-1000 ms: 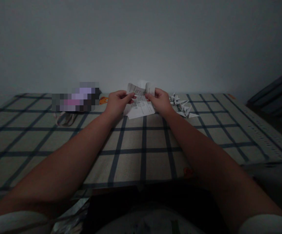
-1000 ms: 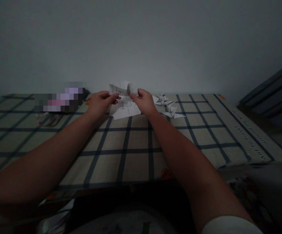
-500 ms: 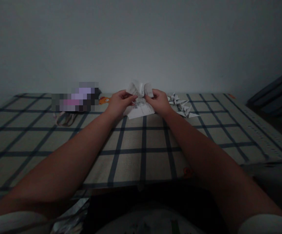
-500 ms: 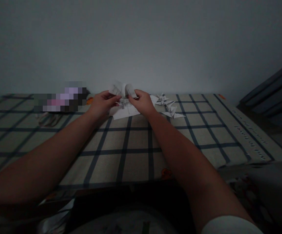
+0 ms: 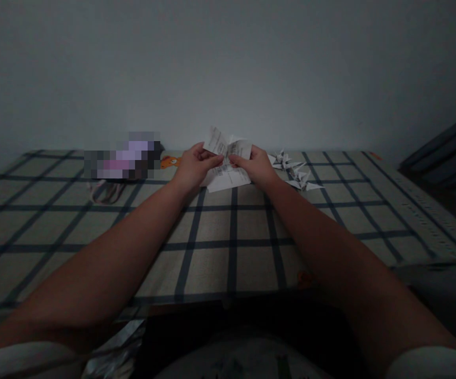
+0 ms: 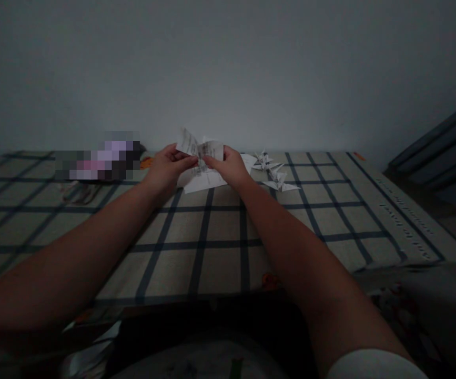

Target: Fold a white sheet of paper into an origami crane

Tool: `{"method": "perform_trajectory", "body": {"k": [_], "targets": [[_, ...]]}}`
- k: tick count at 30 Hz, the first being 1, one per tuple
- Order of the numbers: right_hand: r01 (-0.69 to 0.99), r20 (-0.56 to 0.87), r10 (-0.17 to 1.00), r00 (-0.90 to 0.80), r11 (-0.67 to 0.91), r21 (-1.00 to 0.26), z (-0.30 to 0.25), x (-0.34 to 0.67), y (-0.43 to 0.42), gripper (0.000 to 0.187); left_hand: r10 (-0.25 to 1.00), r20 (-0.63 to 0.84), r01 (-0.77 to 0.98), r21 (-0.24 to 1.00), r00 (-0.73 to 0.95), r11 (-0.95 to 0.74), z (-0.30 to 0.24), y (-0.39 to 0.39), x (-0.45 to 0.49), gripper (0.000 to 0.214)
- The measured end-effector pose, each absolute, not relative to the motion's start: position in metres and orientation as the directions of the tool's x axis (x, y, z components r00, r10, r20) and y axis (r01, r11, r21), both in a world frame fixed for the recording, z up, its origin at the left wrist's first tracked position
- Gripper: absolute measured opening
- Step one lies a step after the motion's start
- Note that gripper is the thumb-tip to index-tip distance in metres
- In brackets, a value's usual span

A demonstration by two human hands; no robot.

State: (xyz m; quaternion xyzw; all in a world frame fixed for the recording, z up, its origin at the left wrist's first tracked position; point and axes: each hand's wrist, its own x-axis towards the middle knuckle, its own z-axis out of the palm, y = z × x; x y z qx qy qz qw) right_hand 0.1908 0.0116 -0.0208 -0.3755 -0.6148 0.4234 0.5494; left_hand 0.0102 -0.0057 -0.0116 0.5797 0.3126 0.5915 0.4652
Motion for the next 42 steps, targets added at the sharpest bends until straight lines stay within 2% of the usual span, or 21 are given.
{"method": "perform_trajectory", "body": {"k": [4,13,17,22,28,33,37,42], "targets": [[0.052,0.390,0.916,-0.097,0.396,-0.917,-0.023,0.193,0.013,0.039,0.916,0.381,-0.121,0.922,0.128,-0.367,-0.011,-0.005,0.009,0.034],[0.284,0.483,0.868,-0.117,0.495,-0.821,-0.012,0.194,0.006,0.030,0.912,0.404,0.092,0.908,0.072,-0.409,-0.011,-0.001,0.006,0.026],[0.362,0.508,0.846,-0.162,0.530,-0.767,-0.009,0.194,0.003,0.034,0.913,0.403,0.120,0.905,0.065,-0.409,-0.012,0.002,0.005,0.022],[0.352,0.527,0.827,-0.196,0.561,-0.749,-0.013,0.194,0.005,0.026,0.885,0.452,0.212,0.859,0.112,-0.466,-0.013,0.003,0.005,0.021],[0.320,0.549,0.805,-0.225,0.593,-0.739,-0.017,0.192,0.008,0.026,0.850,0.505,0.247,0.813,0.151,-0.527,-0.020,0.008,0.003,0.027],[0.318,0.554,0.805,-0.212,0.593,-0.740,-0.021,0.186,0.008,0.029,0.813,0.544,0.188,0.794,0.206,-0.579,-0.023,0.010,0.006,0.038],[0.271,0.562,0.809,-0.172,0.587,-0.763,-0.020,0.183,0.007,0.039,0.864,0.479,0.085,0.865,0.155,-0.495,-0.021,0.008,0.010,0.042],[0.241,0.543,0.828,-0.141,0.560,-0.792,-0.017,0.185,0.005,0.035,0.915,0.397,0.011,0.917,0.073,-0.399,-0.019,0.004,0.011,0.057]]}}
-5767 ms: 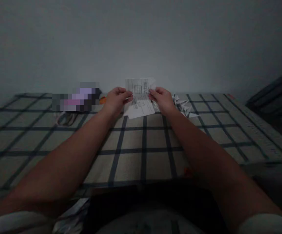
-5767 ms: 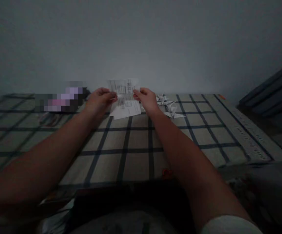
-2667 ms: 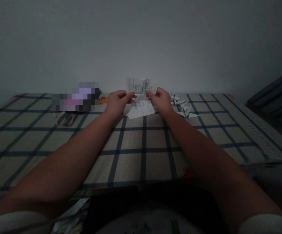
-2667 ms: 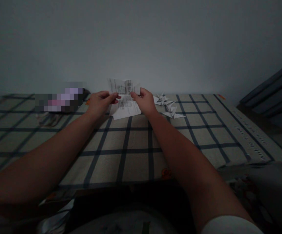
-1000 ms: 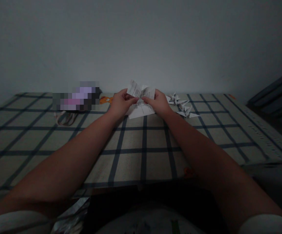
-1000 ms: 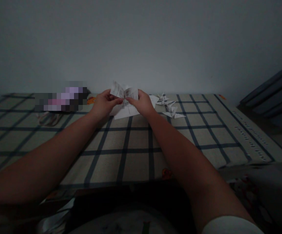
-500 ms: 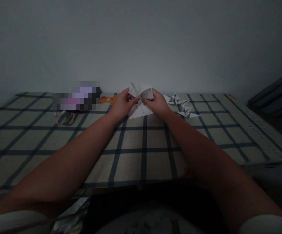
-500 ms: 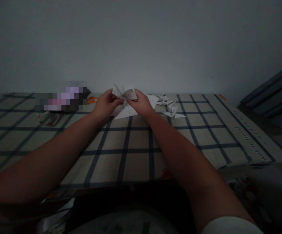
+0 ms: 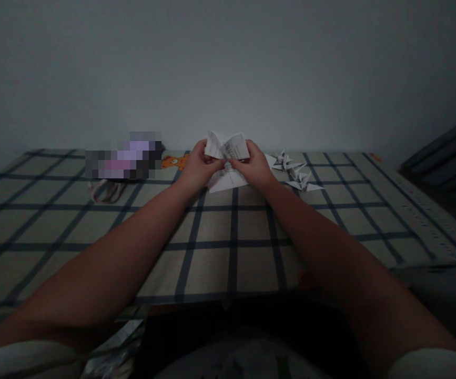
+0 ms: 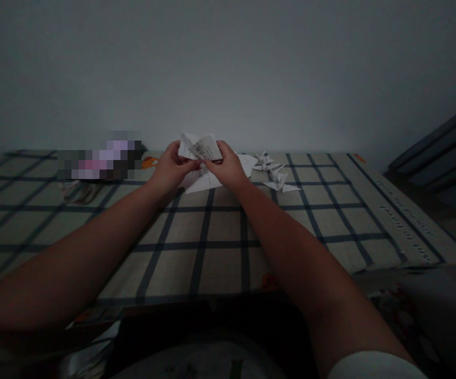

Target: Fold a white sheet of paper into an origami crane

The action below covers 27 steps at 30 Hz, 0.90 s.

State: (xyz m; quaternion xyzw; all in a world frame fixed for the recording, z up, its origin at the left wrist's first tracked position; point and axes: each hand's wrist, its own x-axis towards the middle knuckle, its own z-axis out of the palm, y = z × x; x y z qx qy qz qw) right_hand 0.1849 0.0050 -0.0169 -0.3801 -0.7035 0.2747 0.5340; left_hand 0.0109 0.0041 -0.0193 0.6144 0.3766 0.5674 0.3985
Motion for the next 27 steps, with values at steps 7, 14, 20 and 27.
{"method": "perform_trajectory", "body": {"k": [7,14,20,27], "targets": [[0.302,0.574,0.797,-0.189,0.603,-0.738,-0.014,0.192,0.003,0.022,0.932,0.360,0.024,0.932,0.040,-0.362,-0.019,0.005,0.008,0.060],[0.457,0.594,0.757,-0.272,0.645,-0.613,-0.005,0.194,-0.002,0.023,0.865,0.494,0.056,0.865,0.085,-0.499,-0.030,0.012,0.007,0.041],[0.475,0.605,0.750,-0.269,0.649,-0.594,-0.004,0.194,-0.005,0.024,0.822,0.549,0.175,0.803,0.153,-0.570,-0.026,0.005,0.006,0.040],[0.430,0.597,0.736,-0.320,0.674,-0.601,-0.006,0.194,-0.004,0.038,0.865,0.499,0.148,0.852,0.061,-0.502,-0.016,-0.003,0.009,0.026]]}}
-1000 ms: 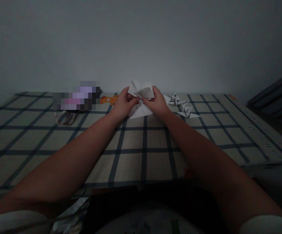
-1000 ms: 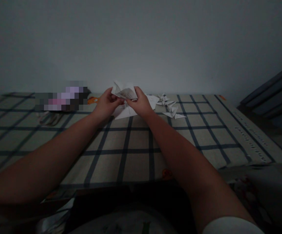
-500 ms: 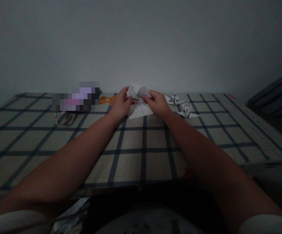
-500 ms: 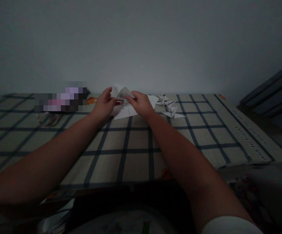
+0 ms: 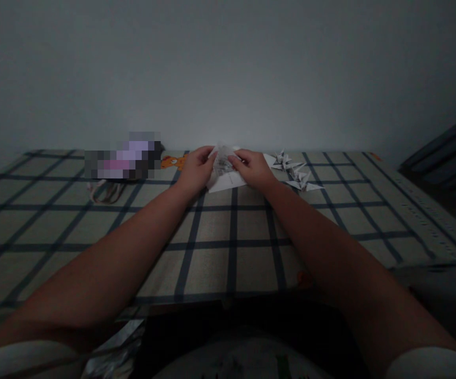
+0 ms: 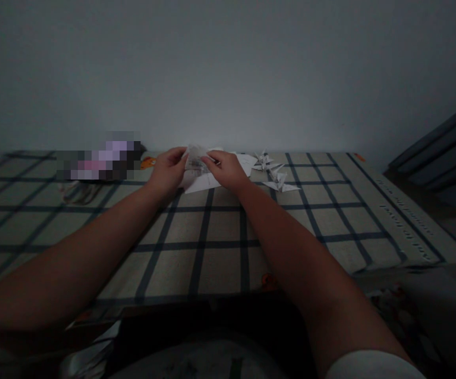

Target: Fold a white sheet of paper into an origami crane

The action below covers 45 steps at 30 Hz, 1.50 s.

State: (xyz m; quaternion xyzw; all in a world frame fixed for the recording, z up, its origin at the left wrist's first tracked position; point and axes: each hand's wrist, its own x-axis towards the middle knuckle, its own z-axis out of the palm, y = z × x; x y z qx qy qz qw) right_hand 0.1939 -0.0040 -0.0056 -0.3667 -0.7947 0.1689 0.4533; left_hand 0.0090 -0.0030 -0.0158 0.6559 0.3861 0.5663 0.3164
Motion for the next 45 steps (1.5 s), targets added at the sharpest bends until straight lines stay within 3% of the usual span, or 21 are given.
{"method": "perform_trajectory", "body": {"k": [6,10,14,22,27,33,45], "targets": [[0.299,0.635,0.757,-0.155,0.649,-0.700,-0.012,0.194,0.005,0.026,0.906,0.407,-0.036,0.913,0.116,-0.405,-0.014,-0.007,0.012,0.031],[0.240,0.543,0.814,-0.206,0.580,-0.779,-0.018,0.193,0.011,0.028,0.918,0.353,-0.079,0.936,0.180,-0.344,-0.013,-0.012,0.013,0.029],[0.229,0.521,0.839,-0.155,0.544,-0.808,-0.017,0.191,0.011,0.025,0.934,0.337,-0.125,0.938,0.122,-0.323,-0.014,-0.012,0.013,0.040],[0.230,0.499,0.864,-0.065,0.500,-0.835,-0.013,0.191,0.009,0.025,0.878,0.462,0.095,0.875,0.129,-0.474,-0.019,-0.001,0.010,0.086],[0.122,0.442,0.890,-0.115,0.454,-0.883,-0.018,0.193,0.013,0.034,0.874,0.473,0.035,0.877,0.114,-0.479,-0.017,0.000,0.008,0.068],[0.056,0.415,0.900,-0.137,0.425,-0.903,-0.018,0.192,0.013,0.034,0.879,0.474,0.089,0.875,0.043,-0.476,-0.013,-0.004,0.009,0.051],[0.070,0.511,0.836,-0.201,0.532,-0.844,-0.017,0.196,0.011,0.026,0.857,0.503,0.144,0.845,0.116,-0.515,-0.011,-0.007,0.007,0.033]]}}
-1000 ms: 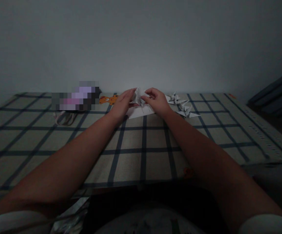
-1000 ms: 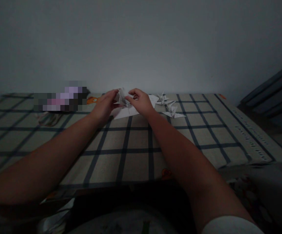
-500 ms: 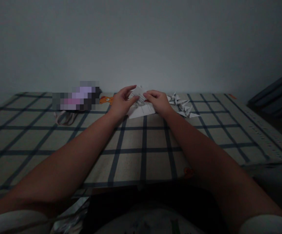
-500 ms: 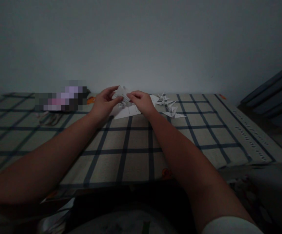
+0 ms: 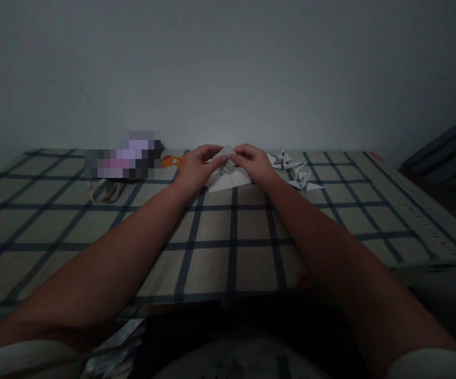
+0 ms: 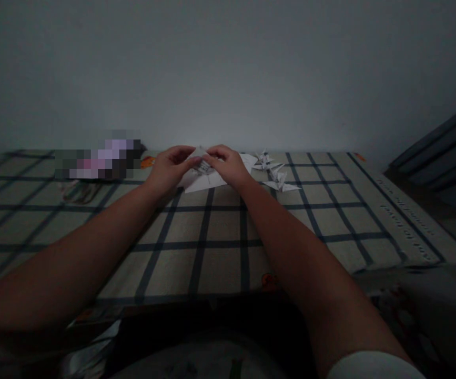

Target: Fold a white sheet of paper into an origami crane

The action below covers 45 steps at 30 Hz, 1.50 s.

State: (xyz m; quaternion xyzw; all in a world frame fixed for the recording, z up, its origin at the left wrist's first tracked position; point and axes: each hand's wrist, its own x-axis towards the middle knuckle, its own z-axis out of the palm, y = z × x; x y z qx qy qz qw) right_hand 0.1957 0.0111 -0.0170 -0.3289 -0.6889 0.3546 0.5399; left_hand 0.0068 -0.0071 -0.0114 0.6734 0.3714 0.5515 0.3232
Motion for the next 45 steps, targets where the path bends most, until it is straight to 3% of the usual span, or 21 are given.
{"method": "perform_trajectory", "body": {"k": [21,32,37,45], "targets": [[-0.046,0.448,0.848,-0.283,0.455,-0.889,-0.014,0.193,0.007,0.027,0.856,0.496,0.122,0.850,0.145,-0.513,-0.014,-0.007,0.009,0.027],[-0.008,0.429,0.872,-0.237,0.440,-0.898,-0.010,0.191,0.003,0.026,0.857,0.496,0.133,0.848,0.139,-0.512,-0.014,-0.005,0.007,0.025],[0.094,0.498,0.839,-0.219,0.527,-0.845,-0.010,0.194,0.005,0.023,0.856,0.499,0.129,0.848,0.135,-0.515,-0.013,-0.006,0.007,0.026],[0.066,0.494,0.837,-0.235,0.521,-0.851,-0.010,0.194,0.004,0.019,0.893,0.419,0.127,0.889,0.165,-0.441,-0.005,-0.019,0.010,0.032]]}}
